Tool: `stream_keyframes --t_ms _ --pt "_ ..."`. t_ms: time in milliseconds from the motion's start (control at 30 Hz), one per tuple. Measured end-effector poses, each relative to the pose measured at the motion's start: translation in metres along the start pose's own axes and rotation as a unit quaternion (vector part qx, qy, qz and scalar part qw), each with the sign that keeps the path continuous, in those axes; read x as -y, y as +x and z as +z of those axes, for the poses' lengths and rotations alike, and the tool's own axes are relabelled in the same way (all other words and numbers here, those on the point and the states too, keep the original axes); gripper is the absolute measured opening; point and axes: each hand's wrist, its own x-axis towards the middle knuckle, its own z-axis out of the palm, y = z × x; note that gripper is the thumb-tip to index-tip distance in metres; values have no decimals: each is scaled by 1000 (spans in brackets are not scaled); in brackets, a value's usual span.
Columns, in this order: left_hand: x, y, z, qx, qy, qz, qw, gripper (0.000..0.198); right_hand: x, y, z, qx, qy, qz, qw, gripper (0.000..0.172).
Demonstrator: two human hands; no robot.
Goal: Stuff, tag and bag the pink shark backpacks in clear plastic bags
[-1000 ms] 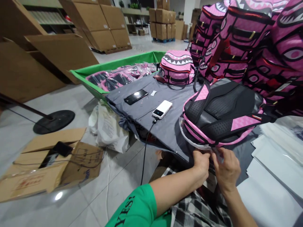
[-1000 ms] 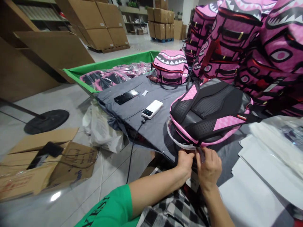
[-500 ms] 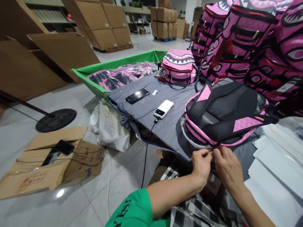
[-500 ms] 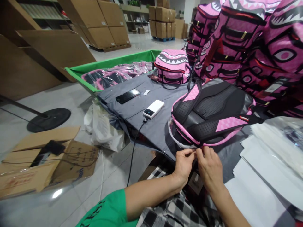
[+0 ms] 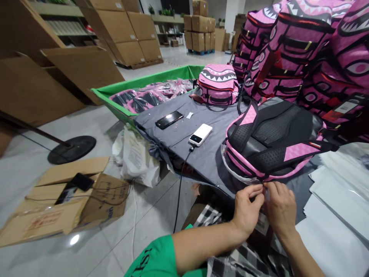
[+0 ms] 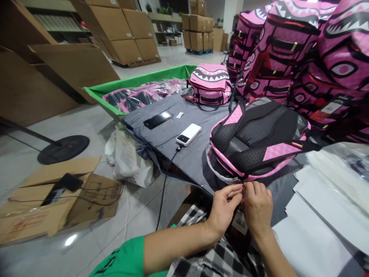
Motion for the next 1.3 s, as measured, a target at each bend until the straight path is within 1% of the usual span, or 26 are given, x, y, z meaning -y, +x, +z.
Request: stream_keyframes --t_ms 67,100,133,167,200,267,333,400,467,500,567,633,700,767,800,833,933,1000,1067,1133,1167,1233,1300 --pt "4 -2 -5 -51 -38 3 998 30 -1 1 2 -29 18 7 999 8" --pt "7 0 -6 -68 -65 -7 995 30 -1 1 3 -38 33 13 999 12" --pt "11 4 -6 -71 -97 -24 992 31 -1 1 4 -42 52 22 998 15" --pt "15 9 -4 -60 -134 -43 988 34 -1 1 4 -41 76 34 996 18" --pt "19 15 -2 -36 -171 -59 983 38 -2 0 5 -38 102 51 993 22" --pt "26 27 3 35 -237 -95 966 46 -5 -2 6 -28 159 91 983 30" --pt "32 35 8 80 -280 -136 947 52 -9 -3 7 -7 211 142 967 37" --pt "36 38 9 96 -286 -153 941 53 -12 -2 10 36 270 201 941 42" --pt "38 38 8 103 -272 -121 949 50 -14 0 13 77 322 261 907 45" --pt "39 37 7 106 -260 -99 955 48 -14 1 13 84 338 281 894 46" --pt "40 37 5 107 -234 -73 964 45 -15 1 10 66 348 298 887 48" --pt "42 38 3 91 -217 -94 967 48 -21 -7 -2 31 335 306 890 47" --pt "42 38 1 60 -209 -145 965 54 -35 -27 -27 10 302 341 890 43" --pt "42 38 -1 24 -193 -194 962 60 -57 -62 -63 -5 234 412 881 41" --pt "41 38 -2 11 -177 -209 962 62 -69 -84 -84 -17 187 456 870 43" --pt "41 38 -3 2 -157 -218 963 63 -81 -107 -105 -32 138 504 852 45" --pt "44 44 -7 -10 -111 -219 969 66 -109 -176 -164 -71 6 623 779 54" --pt "46 46 -8 -15 -99 -222 970 68 -119 -213 -188 -67 -37 678 731 60" --pt "48 46 -8 -19 -89 -227 970 70 -122 -236 -196 -59 -13 728 683 62" --pt "47 45 -8 -23 -82 -225 971 69 -121 -245 -189 -75 62 764 638 62" --pt "46 44 -8 -23 -80 -224 971 68 -120 -245 -183 -89 98 770 624 60" --pt "44 43 -7 -21 -79 -223 971 67 -121 -241 -171 -117 134 769 614 58" --pt "43 42 -7 -21 -77 -228 970 66 -125 -234 -163 -135 136 765 615 56"
